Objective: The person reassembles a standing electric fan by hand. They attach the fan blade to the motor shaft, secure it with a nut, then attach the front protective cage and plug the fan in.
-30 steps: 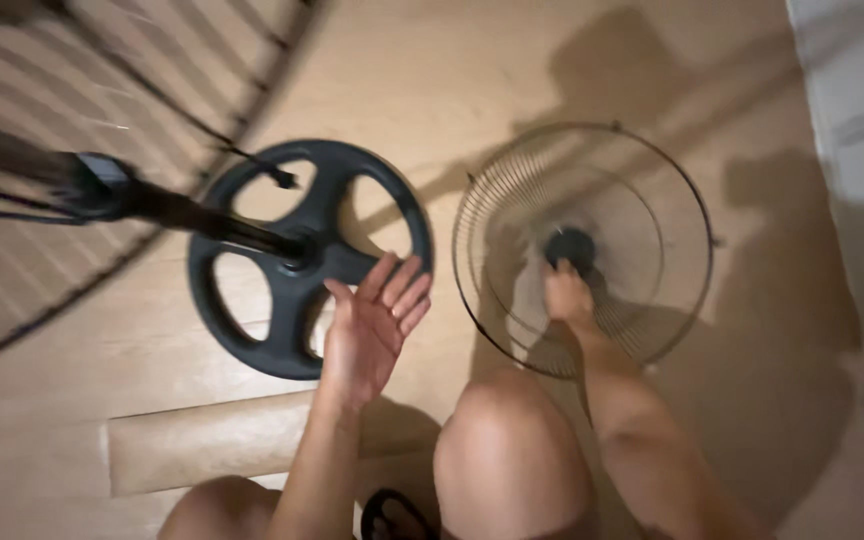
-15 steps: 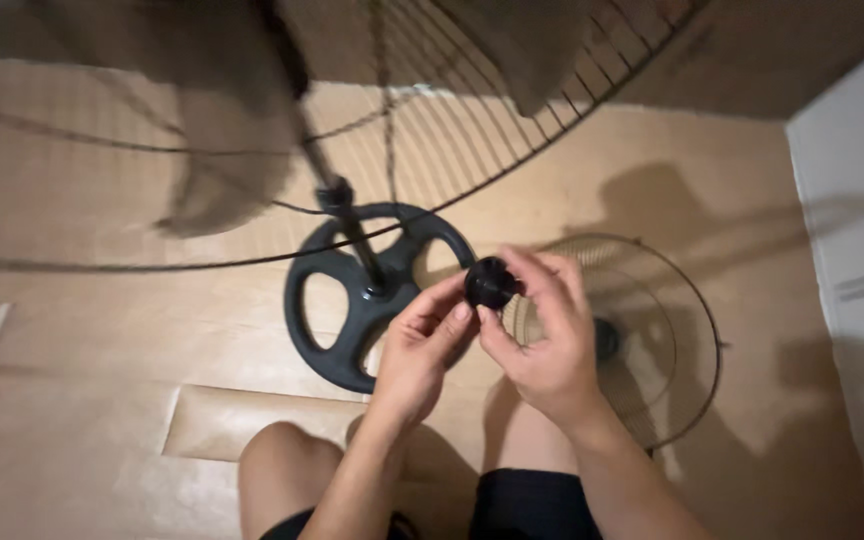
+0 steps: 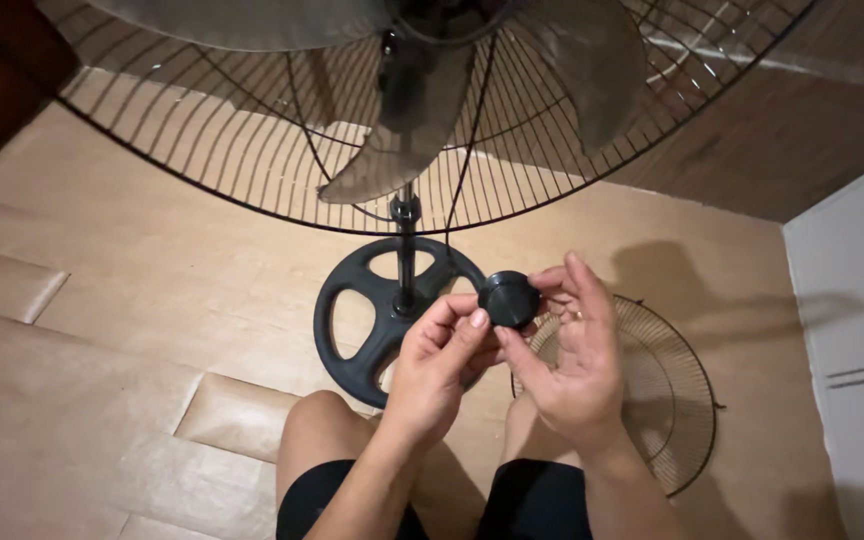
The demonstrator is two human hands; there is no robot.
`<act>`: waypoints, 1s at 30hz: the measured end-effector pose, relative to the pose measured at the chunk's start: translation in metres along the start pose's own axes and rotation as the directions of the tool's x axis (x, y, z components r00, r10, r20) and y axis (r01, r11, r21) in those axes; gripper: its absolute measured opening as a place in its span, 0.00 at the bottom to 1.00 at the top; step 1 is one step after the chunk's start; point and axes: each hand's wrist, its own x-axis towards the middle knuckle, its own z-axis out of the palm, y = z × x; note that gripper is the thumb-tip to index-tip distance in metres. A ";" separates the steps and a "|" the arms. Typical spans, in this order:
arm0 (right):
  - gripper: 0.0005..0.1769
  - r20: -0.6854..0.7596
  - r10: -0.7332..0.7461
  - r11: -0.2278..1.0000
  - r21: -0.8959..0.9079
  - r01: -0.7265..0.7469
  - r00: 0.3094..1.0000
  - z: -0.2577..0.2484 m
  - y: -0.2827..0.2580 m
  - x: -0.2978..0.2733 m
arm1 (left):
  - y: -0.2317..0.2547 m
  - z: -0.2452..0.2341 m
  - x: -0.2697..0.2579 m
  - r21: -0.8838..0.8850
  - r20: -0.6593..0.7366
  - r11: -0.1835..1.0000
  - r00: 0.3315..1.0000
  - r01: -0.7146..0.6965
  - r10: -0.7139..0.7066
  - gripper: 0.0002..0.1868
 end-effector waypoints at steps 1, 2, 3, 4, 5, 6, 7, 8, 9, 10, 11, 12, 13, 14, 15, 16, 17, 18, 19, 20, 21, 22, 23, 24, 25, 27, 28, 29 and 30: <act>0.52 0.012 -0.014 1.000 0.018 0.013 1.000 0.000 -0.002 0.000 | 0.001 0.002 -0.003 -0.001 0.001 1.000 1.000 -0.009 0.009 0.10; 0.52 0.019 -0.006 0.999 0.034 0.006 1.000 0.000 -0.005 0.000 | 0.002 0.003 -0.005 -0.002 0.001 1.000 1.000 -0.018 0.018 0.10; 0.52 0.026 0.001 0.999 0.052 -0.003 1.000 0.001 -0.008 0.000 | 0.004 0.004 -0.007 -0.013 0.000 1.000 1.000 -0.025 0.025 0.11; 0.52 0.033 0.009 0.997 0.070 -0.012 0.999 0.002 -0.010 0.000 | 0.006 0.006 -0.008 -0.024 0.000 0.999 1.000 -0.031 0.031 0.11; 0.52 0.033 0.015 0.996 0.085 -0.018 0.999 0.003 -0.013 0.000 | 0.008 0.007 -0.010 -0.034 -0.003 0.999 0.999 -0.038 0.038 0.11; 0.52 0.033 0.022 0.995 0.099 -0.025 0.999 0.004 -0.016 0.001 | 0.009 0.009 -0.013 -0.054 -0.007 0.998 0.999 -0.040 0.039 0.12; 0.52 0.032 0.029 0.993 0.115 -0.032 0.999 0.005 -0.018 0.001 | 0.011 0.011 -0.015 -0.072 -0.012 0.997 0.999 -0.041 0.040 0.13; 0.53 0.039 0.009 0.995 0.103 -0.013 0.999 0.006 -0.020 0.003 | 0.012 0.013 -0.017 -0.091 -0.016 0.995 0.999 -0.043 0.041 0.14; 0.53 0.044 -0.008 0.996 0.089 0.004 0.999 0.006 -0.022 0.004 | 0.013 0.015 -0.020 -0.067 -0.020 0.996 0.998 -0.056 0.055 0.17; 0.54 0.049 -0.026 0.997 0.075 0.022 0.998 0.006 -0.024 0.004 | 0.015 0.017 -0.024 -0.043 -0.023 0.997 0.997 -0.069 0.068 0.20; 0.54 0.048 -0.017 0.997 0.082 0.013 0.999 0.007 -0.026 0.004 | 0.016 0.019 -0.025 -0.018 -0.022 0.997 0.996 -0.081 0.081 0.24; 0.54 0.046 -0.008 0.996 0.089 0.004 0.999 0.007 -0.028 0.005 | 0.018 0.020 -0.027 -0.010 -0.004 0.996 0.996 -0.092 0.092 0.25; 0.55 0.046 0.003 0.996 0.094 -0.007 0.999 0.007 -0.030 0.005 | 0.020 0.020 -0.029 -0.005 0.013 0.995 0.995 -0.101 0.101 0.27; 0.55 0.047 0.005 0.996 0.093 -0.009 0.999 0.007 -0.031 0.004 | 0.020 0.021 -0.030 0.000 0.030 0.994 0.993 -0.111 0.111 0.29; 0.55 0.048 0.007 0.996 0.093 -0.011 0.999 0.007 -0.032 0.004 | 0.021 0.022 -0.031 -0.005 0.019 0.995 0.995 -0.099 0.099 0.29; 0.55 0.050 0.009 0.996 0.093 -0.014 0.999 0.007 -0.033 0.005 | 0.021 0.022 -0.032 -0.011 0.009 0.996 0.996 -0.087 0.087 0.29; 0.54 0.051 0.009 0.996 0.092 -0.013 0.999 0.007 -0.033 0.005 | 0.021 0.023 -0.032 -0.017 -0.001 0.997 0.997 -0.074 0.074 0.29; 0.54 0.052 0.008 0.996 0.092 -0.013 0.999 0.007 -0.033 0.005 | 0.021 0.023 -0.033 -0.002 -0.010 0.997 0.997 -0.078 0.078 0.29; 0.54 0.051 0.009 0.996 0.090 -0.014 0.999 0.007 -0.034 0.005 | 0.021 0.024 -0.035 0.013 -0.019 0.997 0.997 -0.080 0.080 0.28; 0.54 0.054 -0.001 0.996 0.085 -0.004 0.999 0.007 -0.034 0.005 | 0.021 0.024 -0.036 0.028 -0.027 0.996 0.996 -0.081 0.082 0.28; 0.54 0.055 -0.011 0.997 0.079 0.007 0.998 0.007 -0.034 0.005 | 0.022 0.024 -0.036 0.032 -0.014 0.995 0.996 -0.092 0.093 0.28; 0.54 0.056 -0.022 0.997 0.073 0.018 0.998 0.007 -0.034 0.007 | 0.022 0.024 -0.035 0.036 -0.002 0.994 0.995 -0.104 0.104 0.28; 0.54 0.057 -0.027 0.997 0.074 0.022 0.998 0.007 -0.034 0.008 | 0.023 0.025 -0.036 0.039 0.012 0.992 0.993 -0.116 0.116 0.28; 0.54 0.058 -0.032 0.997 0.075 0.027 0.998 0.008 -0.035 0.008 | 0.024 0.026 -0.036 0.039 -0.005 0.993 0.994 -0.107 0.108 0.28; 0.54 0.059 -0.038 0.997 0.075 0.034 0.997 0.009 -0.036 0.009 | 0.025 0.028 -0.035 0.038 -0.019 0.994 0.995 -0.099 0.100 0.28; 0.49 0.067 -0.064 0.994 0.090 0.058 0.996 0.010 -0.039 0.014 | 0.026 0.033 -0.035 0.126 -0.064 0.980 0.984 -0.156 0.165 0.26; 0.47 0.071 -0.078 0.993 0.096 0.071 0.994 0.011 -0.041 0.016 | 0.027 0.037 -0.036 0.215 -0.088 0.952 0.967 -0.217 0.240 0.25; 0.43 0.091 -0.134 0.985 -0.096 0.143 0.987 0.012 -0.044 0.020 | 0.030 0.041 -0.035 0.303 -0.099 0.911 0.942 -0.279 0.321 0.24; 0.39 0.120 -0.185 0.935 -0.283 0.212 0.975 0.013 -0.048 0.024 | 0.035 0.046 -0.035 0.488 -0.074 0.801 0.898 -0.347 0.434 0.23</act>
